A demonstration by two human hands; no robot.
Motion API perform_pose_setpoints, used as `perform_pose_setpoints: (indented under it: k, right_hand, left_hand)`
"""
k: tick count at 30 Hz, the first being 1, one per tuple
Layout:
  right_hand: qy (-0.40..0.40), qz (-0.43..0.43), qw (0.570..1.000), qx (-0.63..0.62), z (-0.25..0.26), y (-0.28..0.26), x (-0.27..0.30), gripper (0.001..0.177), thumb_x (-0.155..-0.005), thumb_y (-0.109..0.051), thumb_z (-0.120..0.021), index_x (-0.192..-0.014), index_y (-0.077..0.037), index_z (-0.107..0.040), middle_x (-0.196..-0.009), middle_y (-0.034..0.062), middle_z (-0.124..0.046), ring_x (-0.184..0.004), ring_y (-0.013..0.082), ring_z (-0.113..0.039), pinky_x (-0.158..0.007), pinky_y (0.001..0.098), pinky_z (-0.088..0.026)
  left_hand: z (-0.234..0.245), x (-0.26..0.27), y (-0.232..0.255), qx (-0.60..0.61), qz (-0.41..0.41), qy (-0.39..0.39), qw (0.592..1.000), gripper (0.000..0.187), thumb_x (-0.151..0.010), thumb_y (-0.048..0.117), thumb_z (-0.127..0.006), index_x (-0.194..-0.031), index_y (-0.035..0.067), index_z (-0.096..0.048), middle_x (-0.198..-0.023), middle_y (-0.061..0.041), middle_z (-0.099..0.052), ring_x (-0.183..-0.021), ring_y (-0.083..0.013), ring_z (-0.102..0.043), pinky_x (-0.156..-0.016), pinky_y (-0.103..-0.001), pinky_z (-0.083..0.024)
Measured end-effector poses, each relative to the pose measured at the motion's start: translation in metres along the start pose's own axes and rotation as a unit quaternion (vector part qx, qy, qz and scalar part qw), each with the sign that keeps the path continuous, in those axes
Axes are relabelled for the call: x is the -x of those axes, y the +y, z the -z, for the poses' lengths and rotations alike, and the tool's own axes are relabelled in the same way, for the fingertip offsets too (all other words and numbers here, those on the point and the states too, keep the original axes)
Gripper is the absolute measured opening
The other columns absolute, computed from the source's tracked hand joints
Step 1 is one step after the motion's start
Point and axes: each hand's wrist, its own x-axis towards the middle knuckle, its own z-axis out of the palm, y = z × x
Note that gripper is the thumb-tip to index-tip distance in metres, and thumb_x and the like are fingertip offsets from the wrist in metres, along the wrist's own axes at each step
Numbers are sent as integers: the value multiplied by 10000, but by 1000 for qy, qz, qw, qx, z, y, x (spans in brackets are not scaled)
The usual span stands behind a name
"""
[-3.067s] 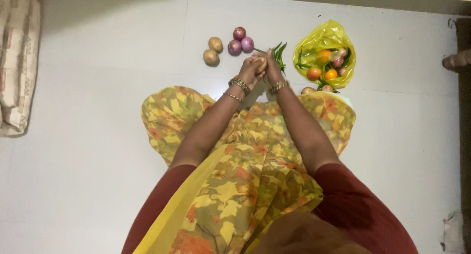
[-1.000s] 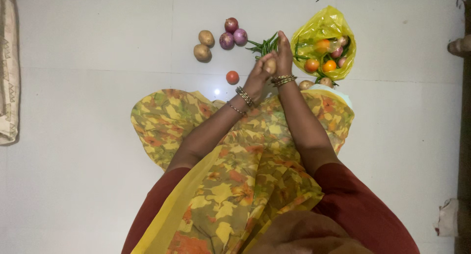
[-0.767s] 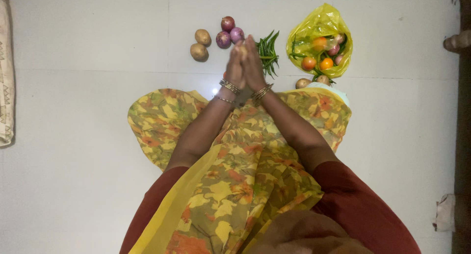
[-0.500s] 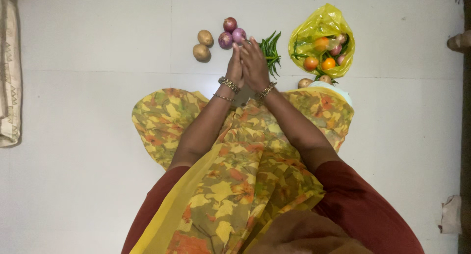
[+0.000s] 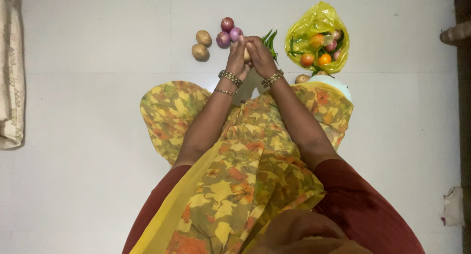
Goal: The person sits on the floor and rubs various vegetables, including tomatoes, potatoes, and green chilies, between their hands. They pick up each item from a pile or a plastic bag, rub it, and place it back down.
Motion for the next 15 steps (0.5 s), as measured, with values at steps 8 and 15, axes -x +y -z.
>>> perform_pose_setpoints:
  k: [8,15]
  right_hand:
    - [66,196,899,387,-42,0,23,305,-1074,-145,-502,-1356,-108,-610,-1429,134,-600,-1352,304,-551,-1137,447,-471]
    - [43,162,928,332,-50,19,18,428,-1079,-142,-413,-1482,-34,-507,-1557,161,-456,-1445,330,-413,-1203,460,-355]
  left_hand:
    - [51,-23,-12,-98,-37,175,979,327,-1069,254,-396,-898,34,-568,-746,-51,-633,-601,-121,-626,-493,-245,-557]
    - [47,-20,-20,-91,0,145,985,373,-1094,455,-356,-1249,135,-465,-1198,-28,-553,-1079,-113,-577,-924,-355,-546]
